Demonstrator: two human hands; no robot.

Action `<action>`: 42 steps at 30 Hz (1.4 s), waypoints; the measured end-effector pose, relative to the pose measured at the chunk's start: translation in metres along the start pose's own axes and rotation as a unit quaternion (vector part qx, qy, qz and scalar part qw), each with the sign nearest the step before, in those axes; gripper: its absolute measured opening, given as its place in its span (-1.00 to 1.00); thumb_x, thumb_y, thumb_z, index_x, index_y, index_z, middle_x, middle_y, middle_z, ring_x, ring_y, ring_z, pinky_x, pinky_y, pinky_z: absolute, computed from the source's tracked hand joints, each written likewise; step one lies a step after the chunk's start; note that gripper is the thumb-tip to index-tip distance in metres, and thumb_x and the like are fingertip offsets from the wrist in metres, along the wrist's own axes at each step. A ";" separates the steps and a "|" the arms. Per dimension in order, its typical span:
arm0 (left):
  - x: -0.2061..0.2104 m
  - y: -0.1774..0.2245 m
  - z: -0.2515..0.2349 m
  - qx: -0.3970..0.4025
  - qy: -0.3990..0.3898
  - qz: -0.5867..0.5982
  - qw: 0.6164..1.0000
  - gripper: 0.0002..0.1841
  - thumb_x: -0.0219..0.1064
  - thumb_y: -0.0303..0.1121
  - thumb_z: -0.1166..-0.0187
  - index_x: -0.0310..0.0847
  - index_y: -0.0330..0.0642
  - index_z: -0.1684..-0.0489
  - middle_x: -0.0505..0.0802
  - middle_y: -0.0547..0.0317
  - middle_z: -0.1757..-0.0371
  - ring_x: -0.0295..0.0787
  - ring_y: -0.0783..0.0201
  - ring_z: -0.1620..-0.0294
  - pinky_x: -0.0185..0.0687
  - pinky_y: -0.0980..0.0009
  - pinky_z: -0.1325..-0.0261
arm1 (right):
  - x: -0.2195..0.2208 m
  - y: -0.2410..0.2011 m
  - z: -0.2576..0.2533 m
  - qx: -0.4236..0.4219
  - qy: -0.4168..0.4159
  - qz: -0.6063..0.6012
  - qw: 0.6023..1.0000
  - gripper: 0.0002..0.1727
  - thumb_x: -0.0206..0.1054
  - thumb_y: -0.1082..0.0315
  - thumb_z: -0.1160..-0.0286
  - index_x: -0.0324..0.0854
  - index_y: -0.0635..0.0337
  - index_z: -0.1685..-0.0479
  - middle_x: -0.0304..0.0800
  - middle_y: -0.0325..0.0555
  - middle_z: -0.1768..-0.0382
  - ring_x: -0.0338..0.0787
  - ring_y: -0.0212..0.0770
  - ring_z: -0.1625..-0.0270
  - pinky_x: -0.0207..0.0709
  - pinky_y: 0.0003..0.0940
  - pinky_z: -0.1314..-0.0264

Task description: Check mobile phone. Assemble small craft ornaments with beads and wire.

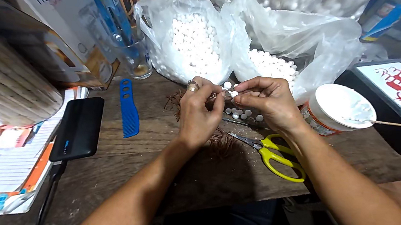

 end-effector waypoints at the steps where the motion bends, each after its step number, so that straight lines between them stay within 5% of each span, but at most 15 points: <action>1: 0.000 0.001 0.000 0.004 0.001 0.000 1.000 -0.93 0.40 -0.56 -0.45 0.78 -0.38 0.37 0.70 0.01 0.25 0.63 0.38 0.17 0.49 0.66 0.10 | 0.000 0.000 0.000 -0.002 0.000 0.002 1.000 -0.74 0.44 0.76 -0.20 0.75 0.24 0.22 0.89 -0.30 0.43 0.86 -0.46 0.41 0.81 -0.54 0.20; 26: 0.001 0.006 0.002 0.088 0.016 -0.051 0.995 -0.93 0.40 -0.58 -0.42 0.78 -0.41 0.39 0.73 -0.10 0.23 0.67 0.27 0.25 0.56 0.57 0.16 | 0.000 -0.002 0.001 -0.004 -0.002 0.006 1.000 -0.75 0.44 0.77 -0.19 0.76 0.26 0.24 0.89 -0.28 0.42 0.86 -0.46 0.41 0.81 -0.54 0.20; 42: 0.003 0.003 0.004 0.069 0.018 -0.025 0.997 -0.92 0.39 -0.58 -0.42 0.77 -0.42 0.41 0.71 -0.08 0.25 0.66 0.33 0.23 0.54 0.64 0.13 | 0.005 0.002 0.002 0.031 0.003 -0.027 0.999 -0.83 0.36 0.71 -0.40 0.78 0.27 0.30 0.88 -0.28 0.48 0.84 -0.46 0.49 0.80 -0.55 0.33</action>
Point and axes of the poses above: each hand's wrist, its own z-axis away from the middle knuckle, its own x-axis out of the palm, y = z × x, the point moved 5 cm from there along -z, towards the middle knuckle
